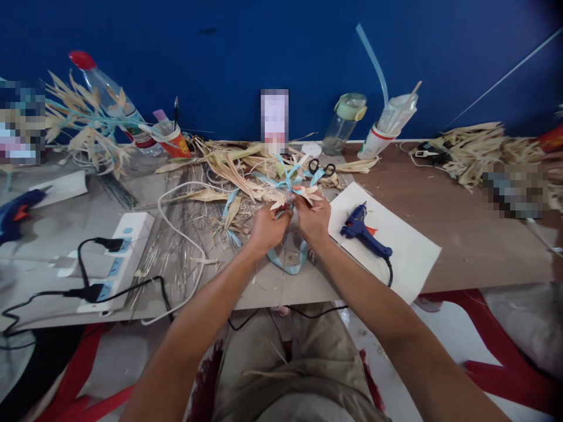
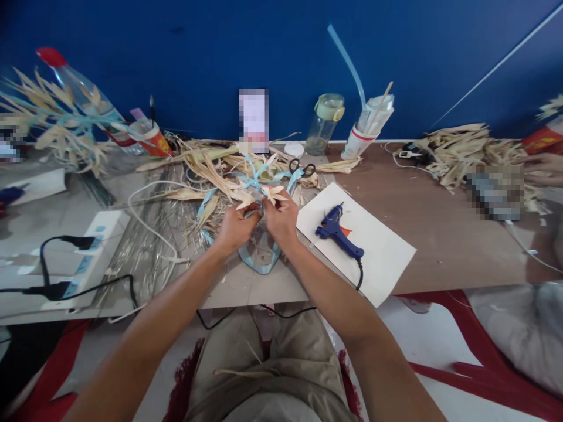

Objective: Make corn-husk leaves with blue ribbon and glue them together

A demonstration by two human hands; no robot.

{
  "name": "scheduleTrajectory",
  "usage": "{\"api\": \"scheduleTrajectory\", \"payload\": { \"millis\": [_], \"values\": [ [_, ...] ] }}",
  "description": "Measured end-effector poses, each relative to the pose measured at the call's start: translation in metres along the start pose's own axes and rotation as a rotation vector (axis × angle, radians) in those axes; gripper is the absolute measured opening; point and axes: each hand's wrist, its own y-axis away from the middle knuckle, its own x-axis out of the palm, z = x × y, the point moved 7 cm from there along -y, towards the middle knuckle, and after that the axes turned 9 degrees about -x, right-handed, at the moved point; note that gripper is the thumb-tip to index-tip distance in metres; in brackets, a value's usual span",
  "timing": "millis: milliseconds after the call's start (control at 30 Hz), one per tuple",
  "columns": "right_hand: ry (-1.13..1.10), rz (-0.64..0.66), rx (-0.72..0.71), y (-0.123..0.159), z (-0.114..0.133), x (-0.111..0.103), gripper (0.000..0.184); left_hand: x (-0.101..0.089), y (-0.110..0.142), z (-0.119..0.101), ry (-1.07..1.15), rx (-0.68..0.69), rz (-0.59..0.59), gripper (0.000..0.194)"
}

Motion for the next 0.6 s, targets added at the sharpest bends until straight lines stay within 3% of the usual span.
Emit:
{"api": "scheduleTrajectory", "payload": {
  "millis": [100, 233, 433, 600],
  "values": [
    [-0.141, -0.002, 0.063, 0.001, -0.006, 0.003, 0.016, -0.001, -0.001, -0.003, 0.005, 0.042, -0.001, 0.011],
    [-0.297, 0.024, 0.138, 0.005, -0.013, 0.008, 0.021, -0.004, -0.003, 0.001, 0.067, -0.059, -0.012, 0.01],
    [-0.373, 0.046, 0.247, 0.004, -0.019, 0.014, 0.019, -0.002, -0.002, -0.002, 0.064, -0.058, 0.05, 0.011],
    [-0.343, 0.03, 0.225, 0.001, -0.016, 0.014, 0.016, 0.001, 0.0, 0.001, -0.008, -0.063, 0.077, 0.014]
  ]
}}
